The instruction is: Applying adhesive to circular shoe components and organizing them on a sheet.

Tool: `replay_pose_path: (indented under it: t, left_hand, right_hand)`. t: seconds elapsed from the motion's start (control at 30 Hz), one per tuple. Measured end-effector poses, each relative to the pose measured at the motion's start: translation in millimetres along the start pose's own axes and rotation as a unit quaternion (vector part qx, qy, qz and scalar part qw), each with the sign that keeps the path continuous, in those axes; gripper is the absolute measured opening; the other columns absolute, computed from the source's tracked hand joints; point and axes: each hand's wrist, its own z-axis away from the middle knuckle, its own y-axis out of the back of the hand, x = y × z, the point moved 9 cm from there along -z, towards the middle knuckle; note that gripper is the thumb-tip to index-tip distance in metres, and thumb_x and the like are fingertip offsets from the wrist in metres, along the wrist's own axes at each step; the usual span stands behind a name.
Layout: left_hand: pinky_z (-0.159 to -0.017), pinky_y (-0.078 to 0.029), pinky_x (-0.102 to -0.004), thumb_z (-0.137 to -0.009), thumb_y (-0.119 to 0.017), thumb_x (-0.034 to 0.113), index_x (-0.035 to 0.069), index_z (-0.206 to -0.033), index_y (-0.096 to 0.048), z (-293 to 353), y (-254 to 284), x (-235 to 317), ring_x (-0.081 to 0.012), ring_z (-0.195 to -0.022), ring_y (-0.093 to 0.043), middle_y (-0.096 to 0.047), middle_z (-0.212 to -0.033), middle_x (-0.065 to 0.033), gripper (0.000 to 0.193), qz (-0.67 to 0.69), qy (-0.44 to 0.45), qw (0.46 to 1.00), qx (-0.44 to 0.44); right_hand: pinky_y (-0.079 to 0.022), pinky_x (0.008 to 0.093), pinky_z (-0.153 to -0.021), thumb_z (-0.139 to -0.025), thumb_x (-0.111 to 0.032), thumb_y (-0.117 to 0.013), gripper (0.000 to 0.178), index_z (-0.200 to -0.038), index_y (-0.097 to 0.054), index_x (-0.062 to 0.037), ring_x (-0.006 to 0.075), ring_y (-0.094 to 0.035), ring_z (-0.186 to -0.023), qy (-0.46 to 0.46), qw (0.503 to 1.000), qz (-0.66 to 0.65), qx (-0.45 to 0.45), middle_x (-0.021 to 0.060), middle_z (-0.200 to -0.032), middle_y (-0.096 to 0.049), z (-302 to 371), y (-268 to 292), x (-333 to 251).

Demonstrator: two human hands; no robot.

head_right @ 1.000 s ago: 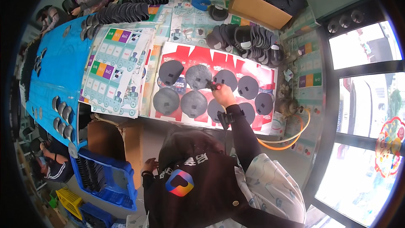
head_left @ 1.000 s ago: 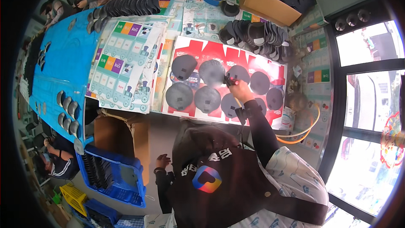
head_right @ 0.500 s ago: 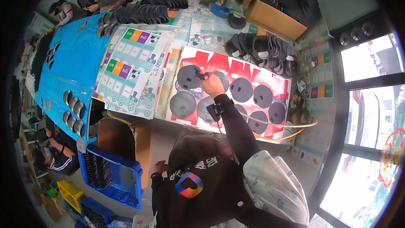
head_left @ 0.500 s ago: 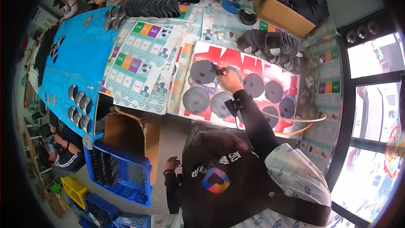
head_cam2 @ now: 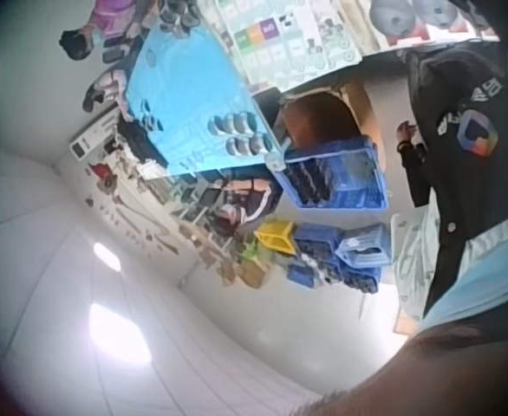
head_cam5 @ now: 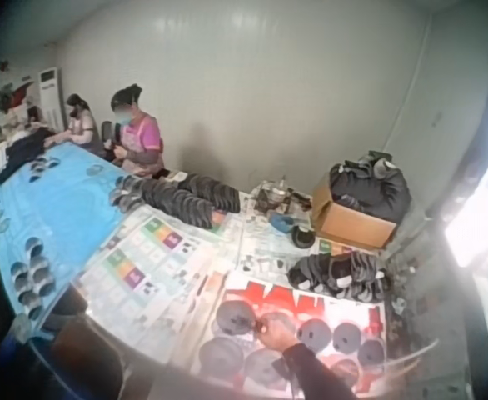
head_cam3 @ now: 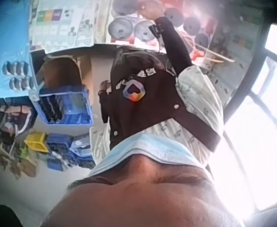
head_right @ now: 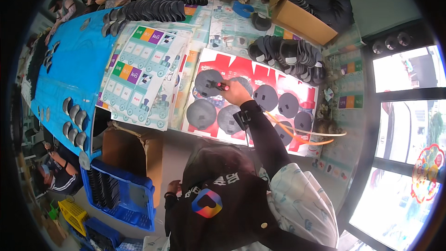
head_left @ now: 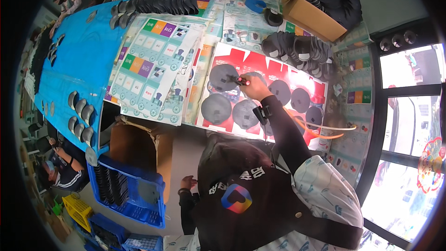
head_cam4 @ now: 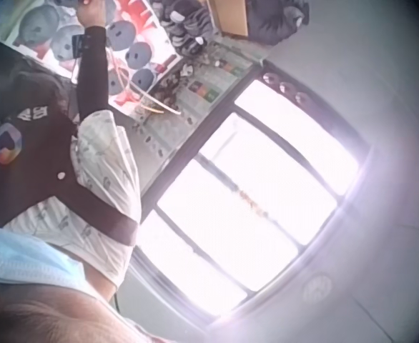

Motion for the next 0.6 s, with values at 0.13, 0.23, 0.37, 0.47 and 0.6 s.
replay_pose_path:
  t: [0.13,0.23,0.37,0.47,0.6]
  left_hand:
    - [-0.059,-0.056,-0.0364,-0.098,-0.059,0.025,0.003,-0.119,-0.065,-13,10,26,-0.0258,-0.071,-0.07,-0.072,-0.089,-0.0165,0.03,0.055,-0.049,0.997,-0.001]
    - [-0.059,-0.055,-0.0347,-0.1,-0.059,0.027,0.004,-0.119,-0.065,-18,13,44,-0.0251,-0.072,-0.071,-0.072,-0.089,-0.015,0.03,0.049,-0.064,0.997,-0.003]
    - [-0.056,-0.053,-0.0313,-0.101,-0.058,0.024,0.006,-0.117,-0.066,-21,12,52,-0.0221,-0.07,-0.072,-0.074,-0.087,-0.0128,0.025,0.045,-0.059,0.997,-0.013]
    - [-0.055,-0.053,-0.0318,-0.1,-0.058,0.024,0.006,-0.116,-0.066,-20,15,47,-0.0224,-0.07,-0.072,-0.074,-0.086,-0.013,0.025,0.041,-0.047,0.998,-0.005]
    - [-0.054,-0.053,-0.033,-0.1,-0.059,0.023,0.006,-0.116,-0.067,-19,18,40,-0.0236,-0.069,-0.072,-0.074,-0.085,-0.0145,0.025,0.032,-0.03,0.999,0.009]
  right_hand:
    - [-0.052,0.0517,-0.079,-0.082,-0.018,-0.063,0.03,-0.108,-0.07,-0.0046,0.0474,-0.065,-0.088,-0.036,0.992,0.04,0.118,0.0281,-0.089,-0.068,12,25,14]
    - [-0.052,0.0529,-0.081,-0.082,-0.016,-0.061,0.033,-0.111,-0.07,-0.0038,0.0482,-0.064,-0.09,-0.07,0.995,0.031,0.06,0.0298,-0.091,-0.067,30,7,19]
    - [-0.052,0.0496,-0.087,-0.08,-0.017,-0.062,0.038,-0.113,-0.07,-0.0014,0.0489,-0.064,-0.098,-0.09,0.993,-0.052,0.058,0.0315,-0.096,-0.067,26,-7,25]
    - [-0.052,0.0492,-0.087,-0.079,-0.016,-0.06,0.041,-0.116,-0.068,-0.0017,0.0486,-0.064,-0.098,-0.156,0.978,-0.033,0.136,0.0313,-0.097,-0.067,33,7,20]
    - [-0.052,0.0478,-0.084,-0.08,-0.018,-0.063,0.042,-0.118,-0.067,-0.0018,0.0467,-0.066,-0.097,-0.18,0.973,-0.015,0.145,0.0293,-0.098,-0.069,37,11,35]
